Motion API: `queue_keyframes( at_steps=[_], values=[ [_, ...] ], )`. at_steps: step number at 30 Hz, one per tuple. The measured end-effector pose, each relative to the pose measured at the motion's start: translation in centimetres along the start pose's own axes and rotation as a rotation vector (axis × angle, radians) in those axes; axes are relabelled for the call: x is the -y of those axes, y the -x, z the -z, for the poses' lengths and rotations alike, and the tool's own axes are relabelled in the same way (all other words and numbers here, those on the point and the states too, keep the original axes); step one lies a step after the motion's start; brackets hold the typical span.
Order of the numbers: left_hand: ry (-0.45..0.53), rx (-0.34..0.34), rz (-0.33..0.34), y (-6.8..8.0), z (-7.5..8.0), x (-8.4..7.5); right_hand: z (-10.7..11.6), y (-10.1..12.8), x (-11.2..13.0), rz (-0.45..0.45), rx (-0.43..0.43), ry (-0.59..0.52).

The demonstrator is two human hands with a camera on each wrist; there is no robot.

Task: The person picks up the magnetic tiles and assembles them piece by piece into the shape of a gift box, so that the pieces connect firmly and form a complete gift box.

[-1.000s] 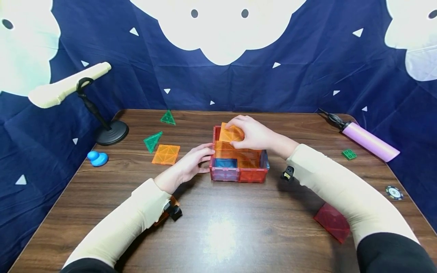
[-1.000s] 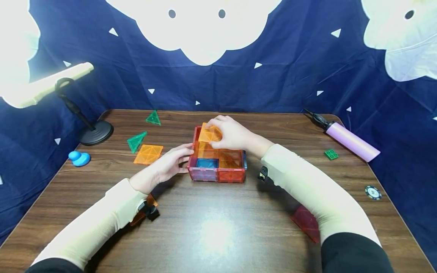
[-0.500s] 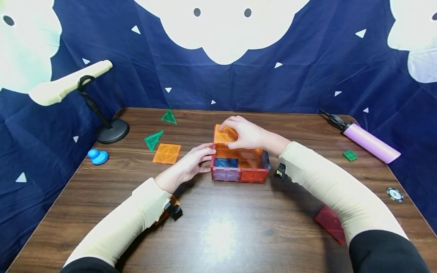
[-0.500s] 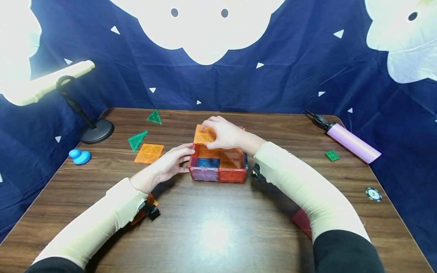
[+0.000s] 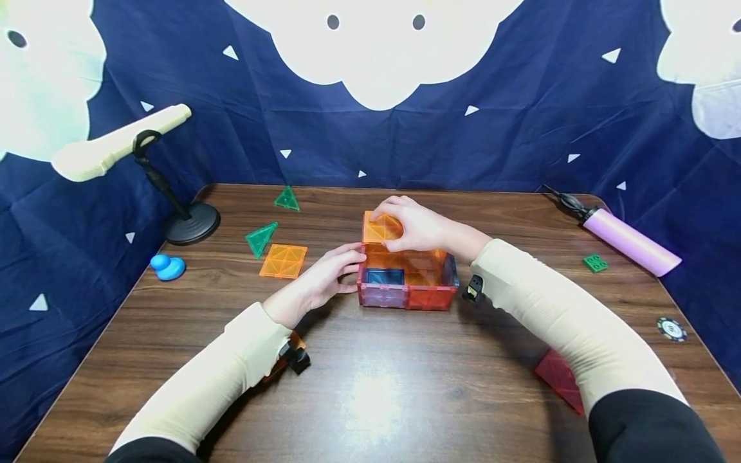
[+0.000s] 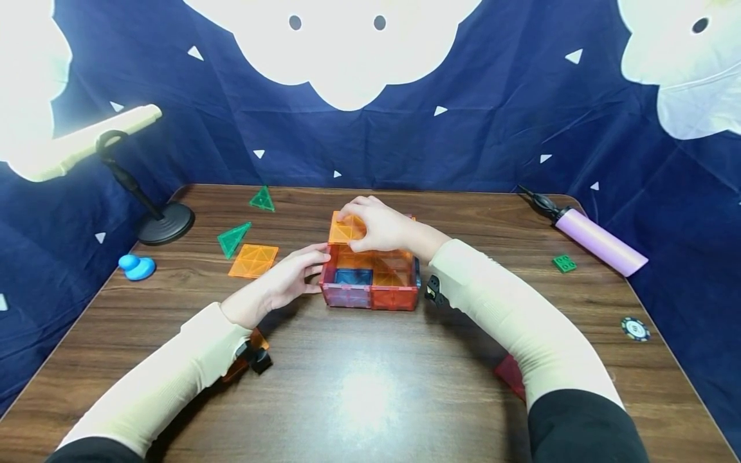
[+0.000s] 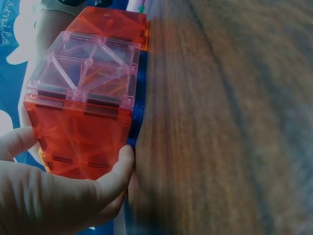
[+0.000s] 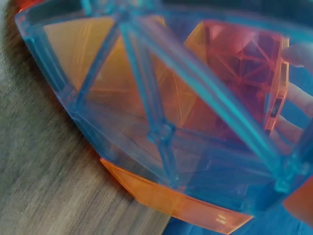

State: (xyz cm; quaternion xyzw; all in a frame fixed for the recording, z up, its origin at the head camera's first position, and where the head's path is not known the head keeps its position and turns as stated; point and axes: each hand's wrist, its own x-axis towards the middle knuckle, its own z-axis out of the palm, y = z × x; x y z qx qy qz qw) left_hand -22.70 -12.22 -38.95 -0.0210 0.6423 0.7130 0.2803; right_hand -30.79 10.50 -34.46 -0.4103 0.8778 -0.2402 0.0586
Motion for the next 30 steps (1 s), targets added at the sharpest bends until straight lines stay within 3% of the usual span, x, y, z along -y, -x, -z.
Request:
queue_keyframes(
  at_steps=[9, 16, 23, 30],
  values=[
    [-0.035, -0.015, 0.011, -0.4, 0.0, -0.9, 0.4, 0.4, -0.4, 0.026, 0.017, -0.026],
    [-0.032, -0.095, -0.024, -2.1, -0.3, -2.1, 2.1, 3.1, -0.6, 0.100, -0.106, -0.037],
    [-0.041, -0.129, -0.009, -4.0, -0.5, -2.7, 3.4, 11.1, -1.7, 0.060, -0.187, -0.056],
    [-0.045, -0.140, 0.000, -4.4, -0.6, -2.6, 2.8, 21.4, -4.0, -0.121, -0.035, -0.183]
  ],
)
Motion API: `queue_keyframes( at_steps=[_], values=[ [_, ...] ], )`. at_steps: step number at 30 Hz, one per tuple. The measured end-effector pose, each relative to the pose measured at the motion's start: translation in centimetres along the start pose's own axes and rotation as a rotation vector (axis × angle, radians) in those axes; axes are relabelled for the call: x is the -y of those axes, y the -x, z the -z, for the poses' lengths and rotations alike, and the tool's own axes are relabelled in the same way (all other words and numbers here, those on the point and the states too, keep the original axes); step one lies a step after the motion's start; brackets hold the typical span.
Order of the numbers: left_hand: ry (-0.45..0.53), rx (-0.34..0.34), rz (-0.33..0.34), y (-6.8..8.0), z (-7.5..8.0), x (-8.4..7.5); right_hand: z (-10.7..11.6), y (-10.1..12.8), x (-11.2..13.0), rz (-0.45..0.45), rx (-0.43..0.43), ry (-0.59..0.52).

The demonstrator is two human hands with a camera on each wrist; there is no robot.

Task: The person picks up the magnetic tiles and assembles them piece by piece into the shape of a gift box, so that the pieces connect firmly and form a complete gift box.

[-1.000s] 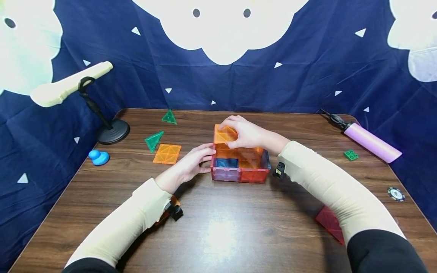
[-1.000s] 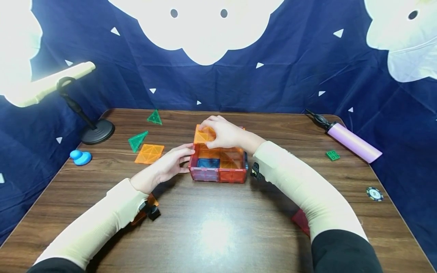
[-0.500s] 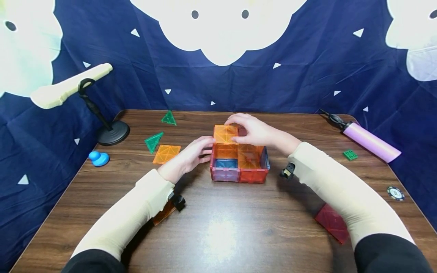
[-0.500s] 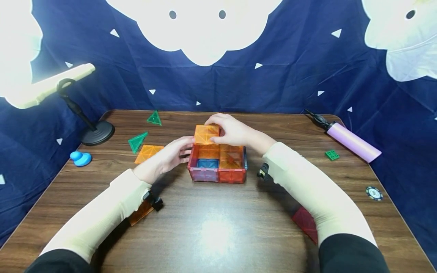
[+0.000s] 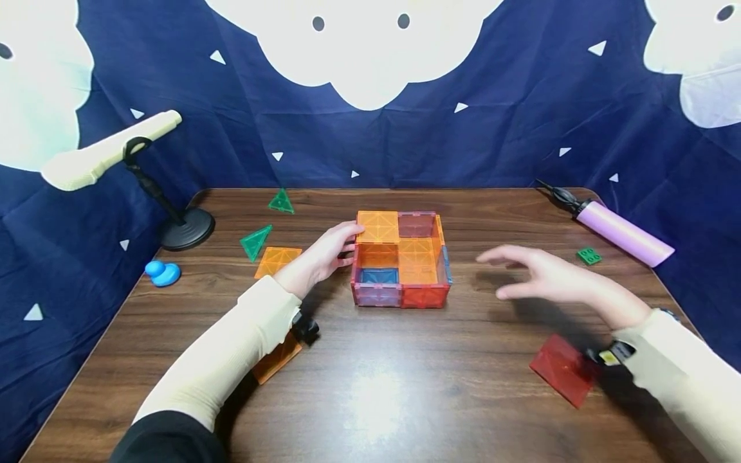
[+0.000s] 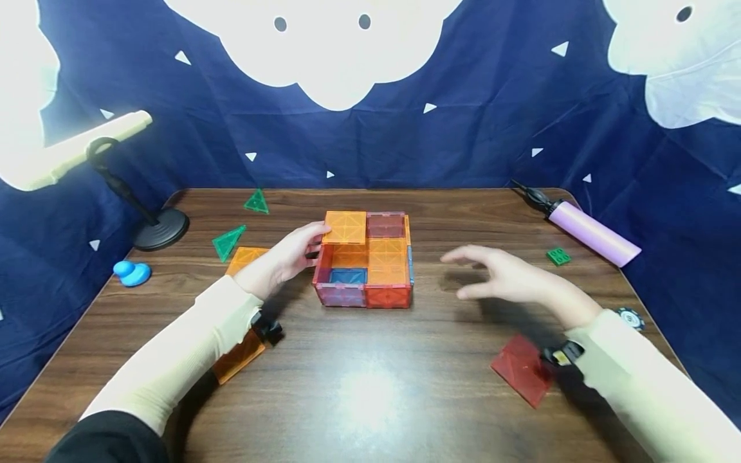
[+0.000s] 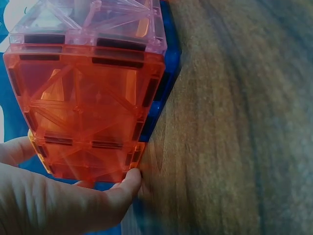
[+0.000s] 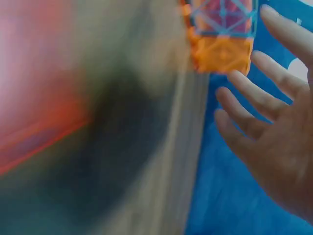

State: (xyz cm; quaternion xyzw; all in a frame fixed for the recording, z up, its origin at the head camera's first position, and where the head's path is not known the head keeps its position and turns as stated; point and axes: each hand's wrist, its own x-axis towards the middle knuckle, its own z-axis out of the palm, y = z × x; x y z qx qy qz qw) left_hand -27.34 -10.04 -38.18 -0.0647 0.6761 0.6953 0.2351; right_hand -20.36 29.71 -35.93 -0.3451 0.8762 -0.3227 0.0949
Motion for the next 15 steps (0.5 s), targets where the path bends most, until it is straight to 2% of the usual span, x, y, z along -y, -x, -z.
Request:
queue_keyframes(
  at_steps=[3, 8, 11, 15],
  values=[
    [-0.001, -0.005, -0.006, 0.2, 0.1, 0.0, -0.5, 3.3, -1.4, -0.010, 0.037, -0.025],
    [-0.007, -0.013, -0.010, 0.3, 0.2, 0.0, -1.4, 6.9, -3.3, 0.063, 0.036, 0.073],
    [-0.008, -0.013, -0.011, 0.3, 0.2, 0.0, -1.9, 7.8, -3.8, 0.046, 0.023, 0.117],
    [-0.007, -0.007, -0.008, 0.1, -0.1, 0.0, -2.3, 7.3, -4.0, 0.003, -0.008, 0.102]
  ],
)
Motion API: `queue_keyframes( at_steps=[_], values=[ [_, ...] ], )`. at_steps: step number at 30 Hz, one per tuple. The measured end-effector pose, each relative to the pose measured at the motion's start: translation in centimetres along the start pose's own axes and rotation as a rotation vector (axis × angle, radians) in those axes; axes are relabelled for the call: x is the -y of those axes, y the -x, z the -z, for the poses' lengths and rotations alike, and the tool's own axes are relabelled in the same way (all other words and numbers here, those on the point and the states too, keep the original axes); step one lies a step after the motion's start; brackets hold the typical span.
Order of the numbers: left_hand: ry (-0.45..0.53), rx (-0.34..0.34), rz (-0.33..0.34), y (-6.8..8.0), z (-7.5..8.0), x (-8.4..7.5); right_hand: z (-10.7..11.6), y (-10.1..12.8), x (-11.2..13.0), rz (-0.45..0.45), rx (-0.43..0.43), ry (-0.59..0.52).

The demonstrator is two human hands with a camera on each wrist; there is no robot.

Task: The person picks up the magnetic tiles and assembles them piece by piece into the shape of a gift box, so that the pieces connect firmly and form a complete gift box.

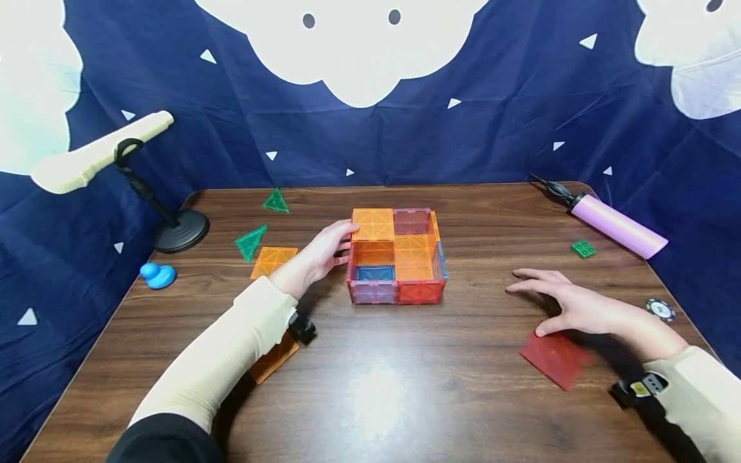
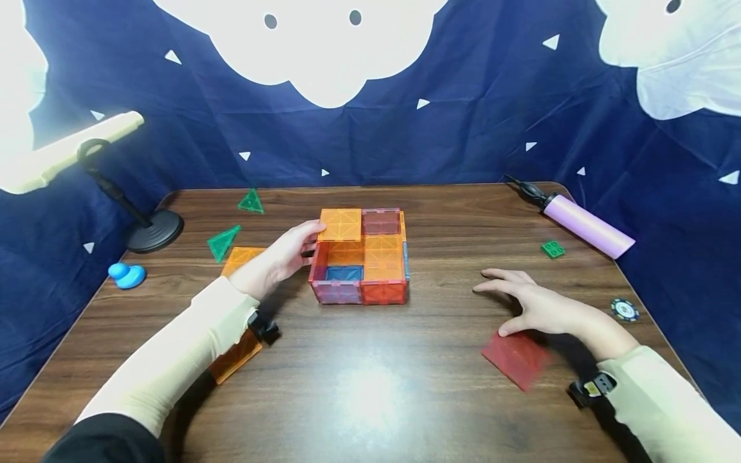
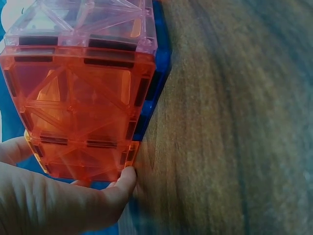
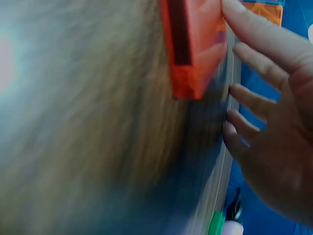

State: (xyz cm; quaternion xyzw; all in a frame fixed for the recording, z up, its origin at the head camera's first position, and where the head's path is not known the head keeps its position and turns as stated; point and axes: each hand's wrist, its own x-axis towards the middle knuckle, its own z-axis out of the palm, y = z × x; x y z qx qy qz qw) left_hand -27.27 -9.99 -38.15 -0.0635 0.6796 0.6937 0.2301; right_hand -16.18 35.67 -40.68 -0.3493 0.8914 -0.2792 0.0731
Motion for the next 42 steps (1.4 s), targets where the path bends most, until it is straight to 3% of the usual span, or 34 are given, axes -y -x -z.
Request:
queue_keyframes(
  at_steps=[7, 11, 17, 21, 26, 34, 42],
  values=[
    [0.001, -0.002, -0.004, 0.0, 0.1, 0.0, 0.0, -4.0, 0.4, -0.066, -0.069, 0.054],
    [-0.009, 0.010, -0.006, 0.0, 0.1, 0.1, -0.4, -5.5, 1.6, -0.165, -0.116, 0.141],
    [-0.011, 0.016, -0.020, -0.2, 0.0, 0.2, -2.0, -5.1, 5.2, -0.392, -0.139, 0.277],
    [-0.010, 0.013, -0.035, -0.2, 0.1, 0.2, -3.2, -4.5, 7.1, -0.452, -0.106, 0.360],
    [-0.010, 0.012, -0.028, -0.2, 0.1, 0.3, -4.2, -4.2, 7.9, -0.405, -0.122, 0.401],
    [-0.004, 0.017, -0.029, -0.2, 0.1, 0.6, -4.0, -5.0, 6.6, -0.196, -0.218, 0.394],
    [0.020, 0.032, -0.037, -0.1, 0.2, 0.6, -1.1, -8.1, 5.0, -0.129, -0.295, 0.204]
  ],
)
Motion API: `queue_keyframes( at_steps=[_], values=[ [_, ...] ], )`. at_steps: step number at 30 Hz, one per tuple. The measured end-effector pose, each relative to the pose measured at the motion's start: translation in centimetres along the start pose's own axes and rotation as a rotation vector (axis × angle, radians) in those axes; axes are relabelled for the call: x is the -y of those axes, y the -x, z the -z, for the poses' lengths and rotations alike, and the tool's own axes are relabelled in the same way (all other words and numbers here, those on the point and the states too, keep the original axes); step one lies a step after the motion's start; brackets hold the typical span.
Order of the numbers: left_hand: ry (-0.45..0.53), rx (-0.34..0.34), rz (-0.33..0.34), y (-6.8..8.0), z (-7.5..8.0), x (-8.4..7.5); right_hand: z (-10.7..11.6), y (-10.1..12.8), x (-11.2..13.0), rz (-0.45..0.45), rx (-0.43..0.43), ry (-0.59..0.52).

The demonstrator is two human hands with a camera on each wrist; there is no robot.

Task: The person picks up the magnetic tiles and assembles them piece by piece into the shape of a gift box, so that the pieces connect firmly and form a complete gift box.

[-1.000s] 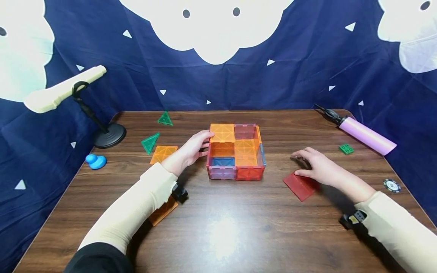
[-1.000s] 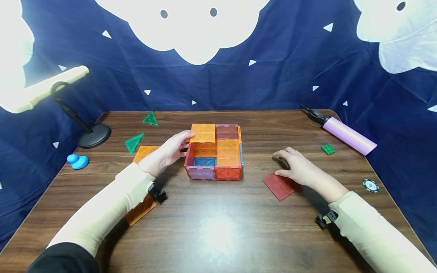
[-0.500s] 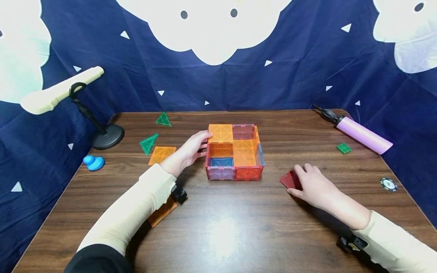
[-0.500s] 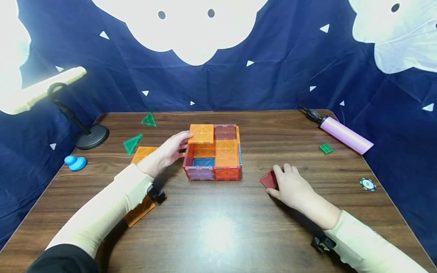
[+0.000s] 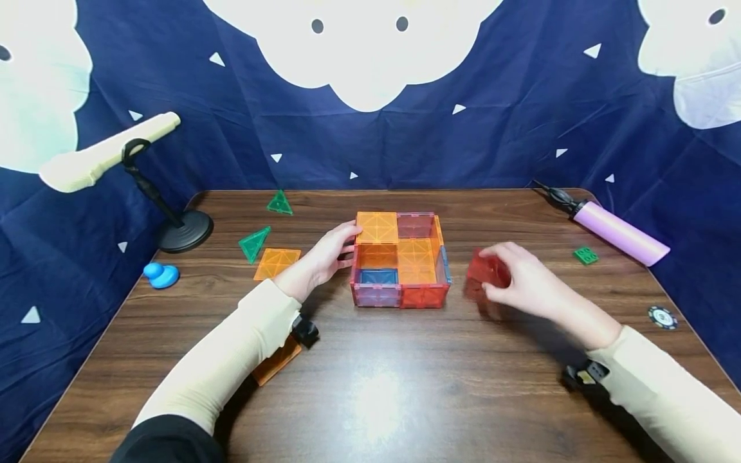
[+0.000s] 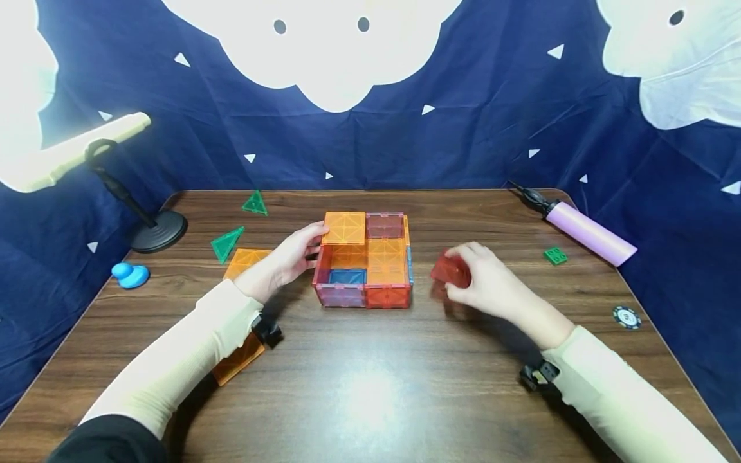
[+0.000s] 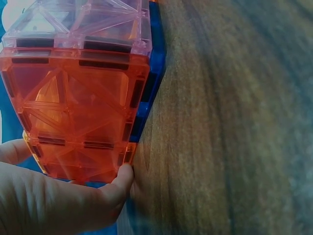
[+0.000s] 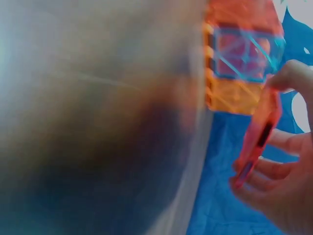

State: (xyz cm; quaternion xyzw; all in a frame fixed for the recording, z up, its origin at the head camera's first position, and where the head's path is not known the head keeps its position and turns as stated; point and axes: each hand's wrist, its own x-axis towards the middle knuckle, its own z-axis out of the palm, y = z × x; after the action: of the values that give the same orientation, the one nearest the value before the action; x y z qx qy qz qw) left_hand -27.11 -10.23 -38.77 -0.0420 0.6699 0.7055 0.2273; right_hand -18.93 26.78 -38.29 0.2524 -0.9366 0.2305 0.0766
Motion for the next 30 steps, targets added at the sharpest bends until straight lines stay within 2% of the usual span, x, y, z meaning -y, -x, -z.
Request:
queue_keyframes(
  at_steps=[4, 8, 13, 19, 24, 30],
  values=[
    [0.009, 0.006, 0.006, 0.1, -0.1, 0.0, 0.8, -2.6, -0.2, 0.030, -0.061, -0.091],
    [0.021, 0.001, 0.009, 0.2, -0.1, 0.0, 0.9, -5.3, 0.1, 0.070, -0.060, -0.150],
    [0.027, -0.003, 0.009, 0.3, 0.0, 0.2, -0.4, -8.4, 0.7, 0.148, -0.009, -0.188],
    [0.034, 0.010, 0.001, 0.3, 0.1, 0.4, -1.4, -11.2, 1.3, 0.236, 0.052, -0.168],
    [0.026, 0.014, -0.002, 0.4, 0.2, 0.4, -1.7, -12.8, 2.0, 0.246, 0.117, -0.155],
    [0.025, 0.031, -0.008, 0.2, 0.2, 0.1, -1.8, -13.4, 2.5, 0.232, 0.167, -0.176]
  ],
)
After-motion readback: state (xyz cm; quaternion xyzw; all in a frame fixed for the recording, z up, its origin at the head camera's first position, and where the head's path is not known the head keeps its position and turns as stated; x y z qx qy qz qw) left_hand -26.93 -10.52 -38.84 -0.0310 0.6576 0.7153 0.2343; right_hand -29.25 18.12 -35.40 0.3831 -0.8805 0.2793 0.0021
